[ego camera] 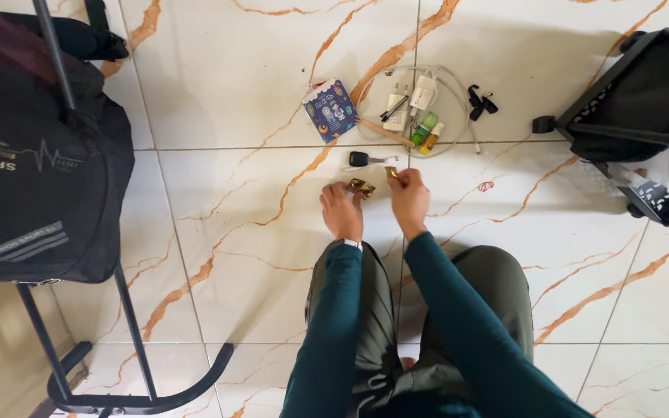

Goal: The person assembles a black metal rack by inserting vertical poles into perforated trays and securing them. They then organize various items from the floor onto the rack, including plastic bottles, a hairbrush, a comb, a charger, and small containers.

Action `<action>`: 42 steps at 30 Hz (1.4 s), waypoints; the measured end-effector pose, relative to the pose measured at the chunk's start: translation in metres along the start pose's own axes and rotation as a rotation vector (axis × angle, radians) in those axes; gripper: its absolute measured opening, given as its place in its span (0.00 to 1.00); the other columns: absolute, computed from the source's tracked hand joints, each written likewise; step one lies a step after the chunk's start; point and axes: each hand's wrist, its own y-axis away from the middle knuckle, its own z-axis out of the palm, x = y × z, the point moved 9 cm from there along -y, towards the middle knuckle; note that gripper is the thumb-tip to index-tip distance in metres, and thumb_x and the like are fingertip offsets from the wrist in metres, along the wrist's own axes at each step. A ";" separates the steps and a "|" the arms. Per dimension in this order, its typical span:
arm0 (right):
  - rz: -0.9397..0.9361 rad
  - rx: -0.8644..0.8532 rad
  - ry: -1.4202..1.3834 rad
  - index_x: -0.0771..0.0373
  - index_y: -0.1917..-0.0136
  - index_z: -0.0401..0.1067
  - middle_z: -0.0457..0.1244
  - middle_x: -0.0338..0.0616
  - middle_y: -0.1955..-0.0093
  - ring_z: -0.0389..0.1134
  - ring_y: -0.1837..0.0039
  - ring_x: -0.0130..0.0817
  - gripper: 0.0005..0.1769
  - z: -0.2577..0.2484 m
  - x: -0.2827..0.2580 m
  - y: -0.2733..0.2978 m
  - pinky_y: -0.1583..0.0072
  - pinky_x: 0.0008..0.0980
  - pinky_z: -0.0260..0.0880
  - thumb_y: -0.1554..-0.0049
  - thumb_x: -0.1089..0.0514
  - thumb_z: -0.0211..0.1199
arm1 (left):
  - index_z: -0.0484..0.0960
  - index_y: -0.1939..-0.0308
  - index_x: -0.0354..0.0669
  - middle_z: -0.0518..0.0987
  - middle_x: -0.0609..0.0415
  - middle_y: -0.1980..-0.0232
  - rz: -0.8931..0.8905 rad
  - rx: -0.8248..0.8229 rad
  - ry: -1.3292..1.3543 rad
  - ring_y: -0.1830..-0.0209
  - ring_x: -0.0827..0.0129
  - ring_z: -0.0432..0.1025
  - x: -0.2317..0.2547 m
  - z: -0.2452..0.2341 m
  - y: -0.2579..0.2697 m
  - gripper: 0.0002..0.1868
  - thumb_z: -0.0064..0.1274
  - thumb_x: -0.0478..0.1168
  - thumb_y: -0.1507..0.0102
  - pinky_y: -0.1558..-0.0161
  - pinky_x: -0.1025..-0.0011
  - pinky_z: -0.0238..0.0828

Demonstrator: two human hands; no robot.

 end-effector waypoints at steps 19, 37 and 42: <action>-0.019 -0.228 -0.340 0.71 0.47 0.74 0.71 0.43 0.55 0.70 0.55 0.25 0.10 -0.088 0.023 -0.042 0.52 0.24 0.71 0.42 0.67 0.67 | 0.80 0.41 0.52 0.75 0.55 0.37 0.503 -0.034 -0.209 0.38 0.57 0.68 0.072 0.012 -0.041 0.23 0.59 0.33 0.40 0.51 0.62 0.70; 0.152 -0.091 -1.012 0.71 0.41 0.70 0.69 0.49 0.48 0.72 0.49 0.36 0.12 -0.228 -0.036 0.015 0.46 0.34 0.75 0.38 0.66 0.59 | 0.85 0.44 0.40 0.87 0.56 0.54 0.174 -0.513 0.914 0.64 0.77 0.75 0.251 -0.035 0.096 0.12 0.55 0.36 0.31 0.63 0.78 0.74; -0.292 0.462 -0.635 0.69 0.43 0.72 0.68 0.46 0.48 0.70 0.47 0.29 0.05 -0.422 -0.056 0.049 0.43 0.26 0.71 0.31 0.67 0.60 | 0.83 0.45 0.39 0.83 0.57 0.53 0.250 -0.553 0.975 0.59 0.80 0.74 0.330 -0.064 0.142 0.13 0.55 0.39 0.32 0.67 0.79 0.70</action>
